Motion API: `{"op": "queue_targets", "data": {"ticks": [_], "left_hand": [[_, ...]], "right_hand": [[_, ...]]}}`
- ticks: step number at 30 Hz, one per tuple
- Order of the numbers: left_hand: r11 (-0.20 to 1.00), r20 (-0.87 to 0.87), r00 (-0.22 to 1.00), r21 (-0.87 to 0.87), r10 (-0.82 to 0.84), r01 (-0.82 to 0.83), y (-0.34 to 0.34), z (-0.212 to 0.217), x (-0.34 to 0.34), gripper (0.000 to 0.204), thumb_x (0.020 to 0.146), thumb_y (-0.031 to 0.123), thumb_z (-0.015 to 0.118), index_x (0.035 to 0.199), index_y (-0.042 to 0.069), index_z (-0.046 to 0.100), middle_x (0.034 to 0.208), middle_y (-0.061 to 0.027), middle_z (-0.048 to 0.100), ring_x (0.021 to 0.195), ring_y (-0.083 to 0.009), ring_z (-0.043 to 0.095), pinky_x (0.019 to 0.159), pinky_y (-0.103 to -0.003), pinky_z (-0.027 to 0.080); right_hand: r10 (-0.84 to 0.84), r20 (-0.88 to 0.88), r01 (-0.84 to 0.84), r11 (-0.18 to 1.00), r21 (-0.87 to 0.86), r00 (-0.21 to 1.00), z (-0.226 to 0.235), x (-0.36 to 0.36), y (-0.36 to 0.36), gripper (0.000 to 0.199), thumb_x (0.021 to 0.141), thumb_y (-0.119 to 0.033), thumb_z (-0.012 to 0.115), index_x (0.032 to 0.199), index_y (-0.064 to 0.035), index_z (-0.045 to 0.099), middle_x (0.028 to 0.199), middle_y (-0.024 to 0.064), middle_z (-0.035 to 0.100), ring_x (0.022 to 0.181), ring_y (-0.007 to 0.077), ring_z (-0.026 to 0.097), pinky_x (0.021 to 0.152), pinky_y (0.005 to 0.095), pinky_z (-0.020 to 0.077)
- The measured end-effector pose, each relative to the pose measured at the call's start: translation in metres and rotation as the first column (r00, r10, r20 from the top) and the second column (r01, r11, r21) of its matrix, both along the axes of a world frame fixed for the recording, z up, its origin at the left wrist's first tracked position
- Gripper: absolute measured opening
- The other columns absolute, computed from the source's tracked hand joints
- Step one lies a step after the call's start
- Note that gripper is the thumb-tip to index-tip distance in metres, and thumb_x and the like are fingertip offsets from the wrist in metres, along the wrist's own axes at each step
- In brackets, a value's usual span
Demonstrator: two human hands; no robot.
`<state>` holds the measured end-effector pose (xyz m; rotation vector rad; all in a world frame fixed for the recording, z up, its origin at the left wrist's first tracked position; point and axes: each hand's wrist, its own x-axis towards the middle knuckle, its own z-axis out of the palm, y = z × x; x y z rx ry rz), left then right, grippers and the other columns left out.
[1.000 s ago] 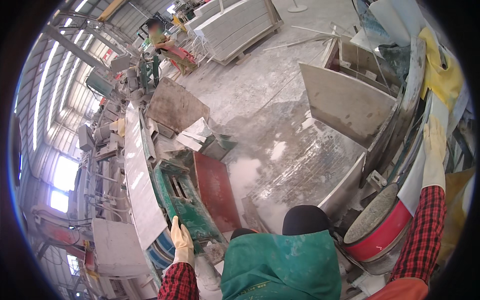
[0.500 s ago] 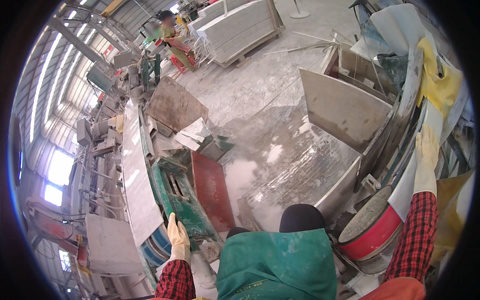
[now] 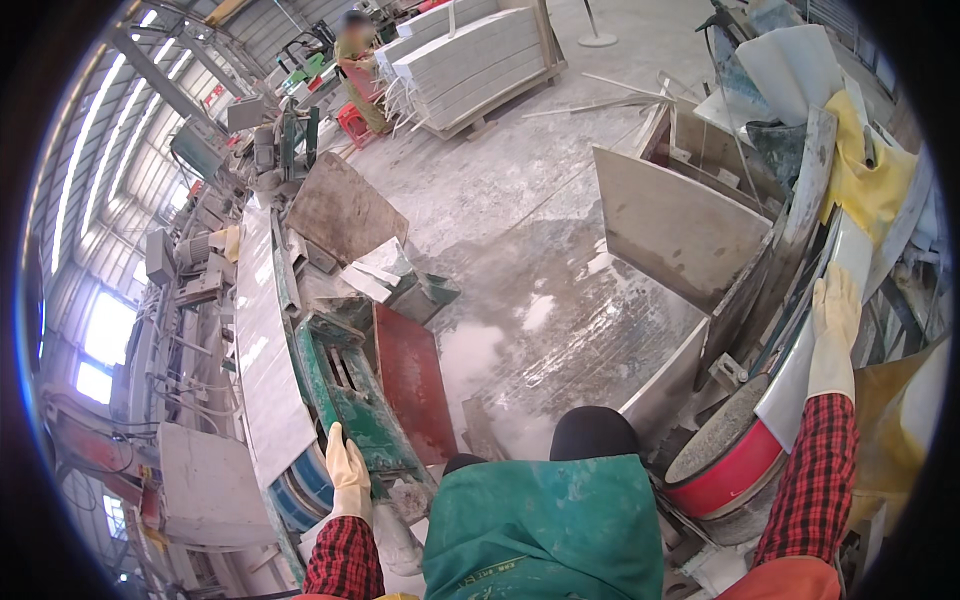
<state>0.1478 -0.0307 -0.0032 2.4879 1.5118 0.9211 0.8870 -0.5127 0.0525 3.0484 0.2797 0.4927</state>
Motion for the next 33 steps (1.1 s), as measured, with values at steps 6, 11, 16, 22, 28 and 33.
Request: {"op": "queue_targets", "data": {"ticks": [6,11,16,22,28,33], "left_hand": [[1.000,-0.003,1.000,-0.004,0.007,-0.007,-0.003,0.004,0.003,0.042,0.098,0.000,0.049,0.140,-0.004,0.049,0.137,-0.0232,0.056,0.127,-0.0349,0.054,0.111,-0.037,0.038],[1.000,-0.016,1.000,0.016,-0.008,0.008,0.001,0.000,0.003,0.042,0.098,0.002,0.050,0.140,-0.004,0.050,0.139,-0.0236,0.055,0.130,-0.0367,0.052,0.114,-0.039,0.037],[0.997,-0.019,1.000,0.080,-0.018,0.019,-0.003,0.003,0.003,0.042,0.095,-0.003,0.050,0.136,-0.004,0.052,0.132,-0.0243,0.057,0.124,-0.0387,0.054,0.110,-0.041,0.039],[0.997,0.058,0.998,0.067,-0.038,0.034,0.004,-0.007,0.001,0.041,0.095,-0.002,0.050,0.135,-0.005,0.052,0.132,-0.0245,0.057,0.123,-0.0393,0.054,0.110,-0.041,0.040],[0.998,0.007,1.000,0.058,-0.023,0.023,0.006,-0.009,-0.006,0.042,0.097,0.000,0.051,0.139,-0.003,0.052,0.140,-0.0220,0.056,0.132,-0.0353,0.051,0.115,-0.040,0.036],[0.992,-0.015,0.998,0.113,-0.055,0.056,0.002,0.000,0.001,0.041,0.094,0.001,0.051,0.135,-0.005,0.052,0.128,-0.0267,0.059,0.123,-0.0434,0.053,0.109,-0.044,0.040]], "right_hand": [[0.024,0.034,-0.025,0.999,0.028,0.999,0.003,-0.012,0.002,0.045,0.101,-0.033,0.047,0.142,-0.0146,0.046,0.143,0.0074,0.049,0.132,0.0293,0.046,0.108,0.0436,0.0396],[0.020,0.061,-0.021,1.000,0.013,0.998,0.002,-0.016,-0.001,0.044,0.101,-0.032,0.047,0.141,-0.0143,0.047,0.141,0.0076,0.050,0.131,0.0295,0.047,0.107,0.0441,0.0407],[-0.022,-0.109,0.023,1.000,0.010,0.994,0.032,-0.042,0.020,0.051,0.102,-0.035,0.045,0.148,-0.0142,0.043,0.151,0.0089,0.045,0.139,0.0288,0.040,0.112,0.0437,0.0359],[0.008,-0.016,-0.008,0.999,0.031,1.000,0.015,-0.040,0.011,0.047,0.101,-0.036,0.045,0.144,-0.0159,0.045,0.143,0.0069,0.049,0.134,0.0287,0.044,0.108,0.0455,0.0393],[-0.012,-0.041,0.014,0.999,0.045,0.999,0.020,-0.052,0.016,0.048,0.101,-0.037,0.046,0.145,-0.0172,0.044,0.144,0.0053,0.048,0.136,0.0278,0.042,0.109,0.0468,0.0385],[-0.006,-0.072,0.010,0.998,0.058,0.997,0.025,-0.061,0.018,0.049,0.101,-0.038,0.047,0.145,-0.0169,0.045,0.147,0.0059,0.047,0.137,0.0278,0.042,0.111,0.0455,0.0367]]}}
